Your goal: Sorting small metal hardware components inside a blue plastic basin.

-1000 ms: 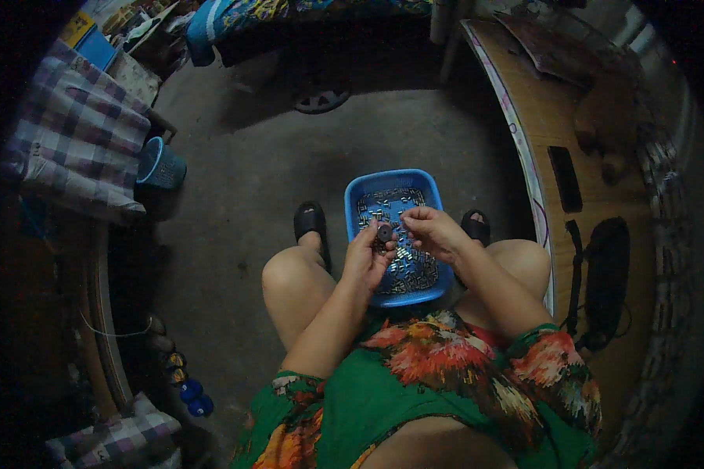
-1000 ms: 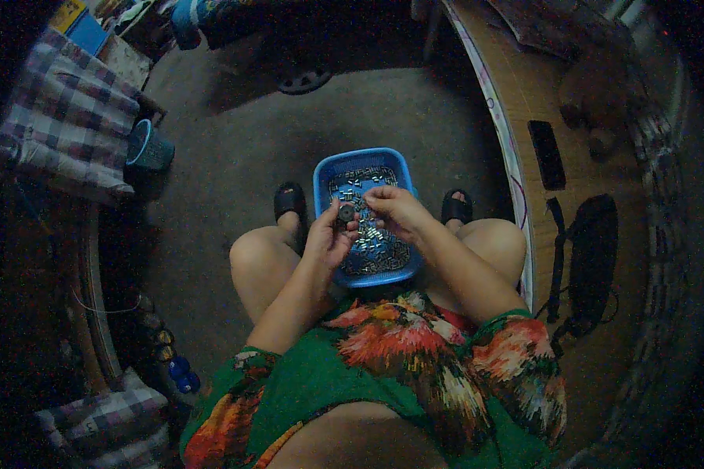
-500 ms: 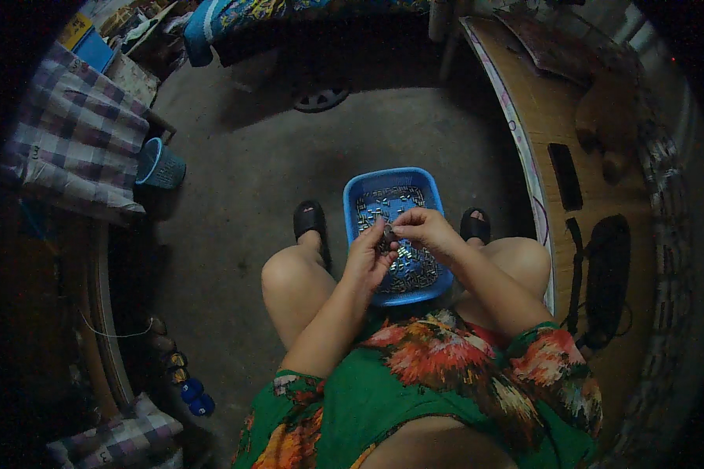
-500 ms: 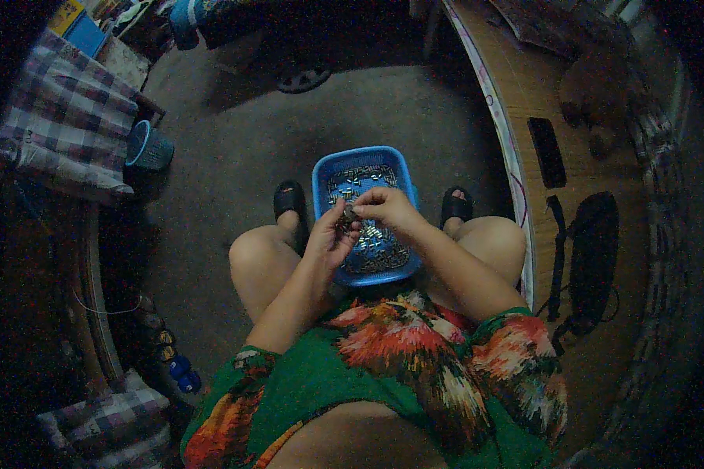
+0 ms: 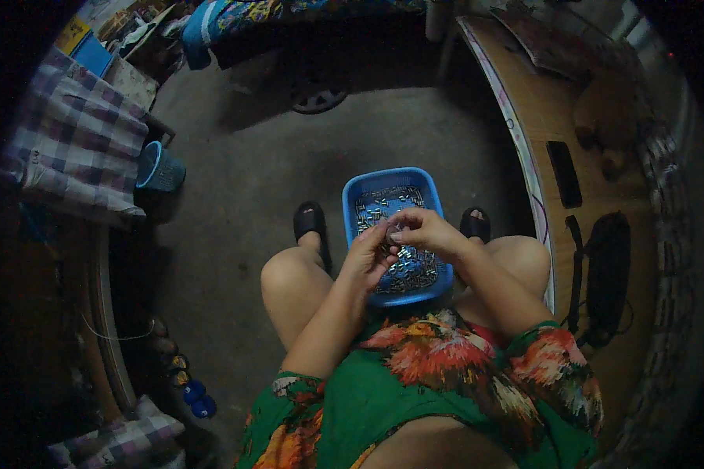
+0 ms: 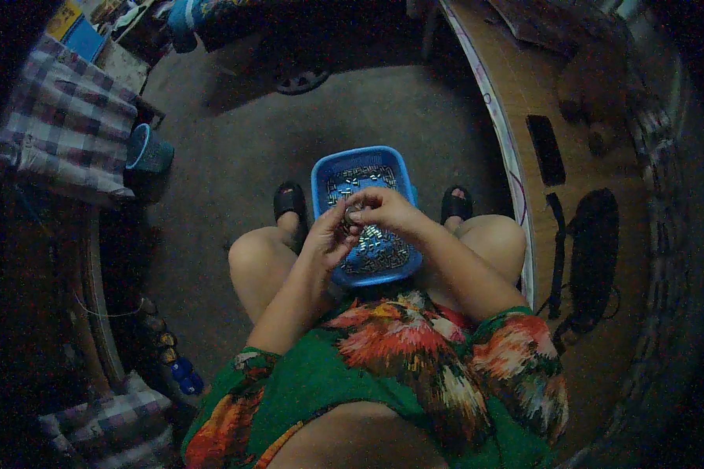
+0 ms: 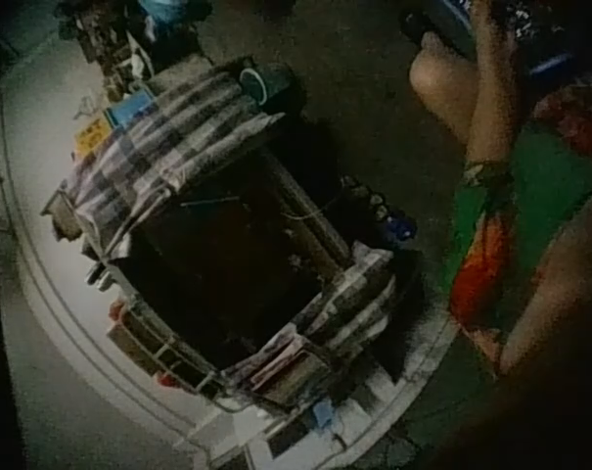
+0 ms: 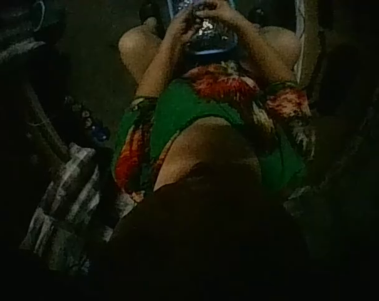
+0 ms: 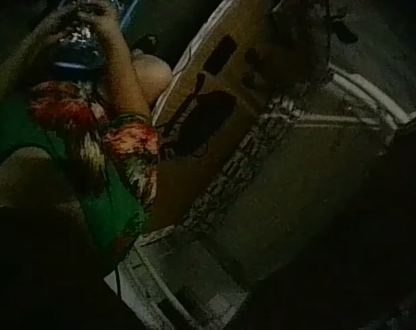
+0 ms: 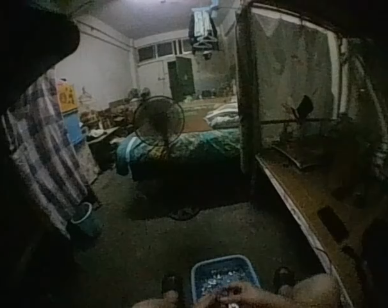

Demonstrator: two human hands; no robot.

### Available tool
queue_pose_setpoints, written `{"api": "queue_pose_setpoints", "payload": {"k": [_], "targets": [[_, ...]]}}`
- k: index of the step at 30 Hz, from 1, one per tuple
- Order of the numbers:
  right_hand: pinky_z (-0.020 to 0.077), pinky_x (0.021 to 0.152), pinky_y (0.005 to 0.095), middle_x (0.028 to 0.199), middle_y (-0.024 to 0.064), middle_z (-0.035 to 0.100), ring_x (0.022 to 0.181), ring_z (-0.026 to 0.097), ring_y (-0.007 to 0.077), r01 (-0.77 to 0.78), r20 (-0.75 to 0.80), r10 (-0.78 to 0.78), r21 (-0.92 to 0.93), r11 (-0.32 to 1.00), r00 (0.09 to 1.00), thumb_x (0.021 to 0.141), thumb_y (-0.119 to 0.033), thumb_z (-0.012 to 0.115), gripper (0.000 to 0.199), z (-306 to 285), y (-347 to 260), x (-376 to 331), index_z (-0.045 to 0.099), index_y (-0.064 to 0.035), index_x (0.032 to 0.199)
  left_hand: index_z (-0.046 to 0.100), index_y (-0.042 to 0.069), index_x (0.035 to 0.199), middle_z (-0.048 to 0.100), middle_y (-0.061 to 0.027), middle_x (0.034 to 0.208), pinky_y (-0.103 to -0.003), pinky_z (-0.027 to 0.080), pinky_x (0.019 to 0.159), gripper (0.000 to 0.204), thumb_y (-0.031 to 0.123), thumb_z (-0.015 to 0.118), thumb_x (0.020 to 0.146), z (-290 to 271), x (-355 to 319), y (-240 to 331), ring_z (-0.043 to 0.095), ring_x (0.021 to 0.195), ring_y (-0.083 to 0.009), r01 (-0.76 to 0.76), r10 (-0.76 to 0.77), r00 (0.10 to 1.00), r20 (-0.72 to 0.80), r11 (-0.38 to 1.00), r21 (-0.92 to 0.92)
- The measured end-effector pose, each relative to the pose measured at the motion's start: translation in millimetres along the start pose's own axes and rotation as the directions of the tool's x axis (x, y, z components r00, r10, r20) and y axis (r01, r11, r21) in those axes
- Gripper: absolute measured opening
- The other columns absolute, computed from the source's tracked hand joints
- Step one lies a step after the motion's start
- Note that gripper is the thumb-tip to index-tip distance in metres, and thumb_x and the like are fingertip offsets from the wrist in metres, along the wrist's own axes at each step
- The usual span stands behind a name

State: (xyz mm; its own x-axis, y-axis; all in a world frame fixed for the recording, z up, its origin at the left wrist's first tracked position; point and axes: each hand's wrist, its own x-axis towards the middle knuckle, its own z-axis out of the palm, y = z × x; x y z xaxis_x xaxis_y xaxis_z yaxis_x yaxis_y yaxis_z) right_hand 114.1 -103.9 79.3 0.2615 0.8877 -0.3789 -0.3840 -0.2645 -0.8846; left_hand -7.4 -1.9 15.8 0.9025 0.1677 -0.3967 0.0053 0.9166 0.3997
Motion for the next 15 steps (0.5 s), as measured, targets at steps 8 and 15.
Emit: {"api": "queue_pose_setpoints", "payload": {"k": [8,15], "targets": [[0.0371,0.053,0.0167,0.068,-0.0029,0.050,0.061,0.047,0.0046,0.103,-0.082,-0.112,-0.114,0.988,0.990,0.072,-0.010,0.064,0.018,-14,25,10,0.054,-0.0062,0.086,0.053,0.008,0.090,0.058,-0.0034,0.076,-0.022,0.045,0.054,0.020,0.026,0.056,0.081,3,2,-4,0.056,0.064,-0.0129,-0.016,0.017,0.993,-0.118,1.000,0.014],[0.0420,0.054,0.0206,0.076,0.0045,0.052,0.065,0.053,0.0106,-0.062,-0.119,0.090,0.221,0.973,0.989,0.077,-0.008,0.057,0.023,-16,24,10,0.049,-0.0018,0.098,0.053,0.007,0.088,0.057,-0.0051,0.077,-0.024,0.046,0.054,0.018,0.023,0.054,0.082,0,0,-1,0.055,0.068,-0.0148,-0.062,0.047,0.975,-0.217,0.996,-0.064]]}}
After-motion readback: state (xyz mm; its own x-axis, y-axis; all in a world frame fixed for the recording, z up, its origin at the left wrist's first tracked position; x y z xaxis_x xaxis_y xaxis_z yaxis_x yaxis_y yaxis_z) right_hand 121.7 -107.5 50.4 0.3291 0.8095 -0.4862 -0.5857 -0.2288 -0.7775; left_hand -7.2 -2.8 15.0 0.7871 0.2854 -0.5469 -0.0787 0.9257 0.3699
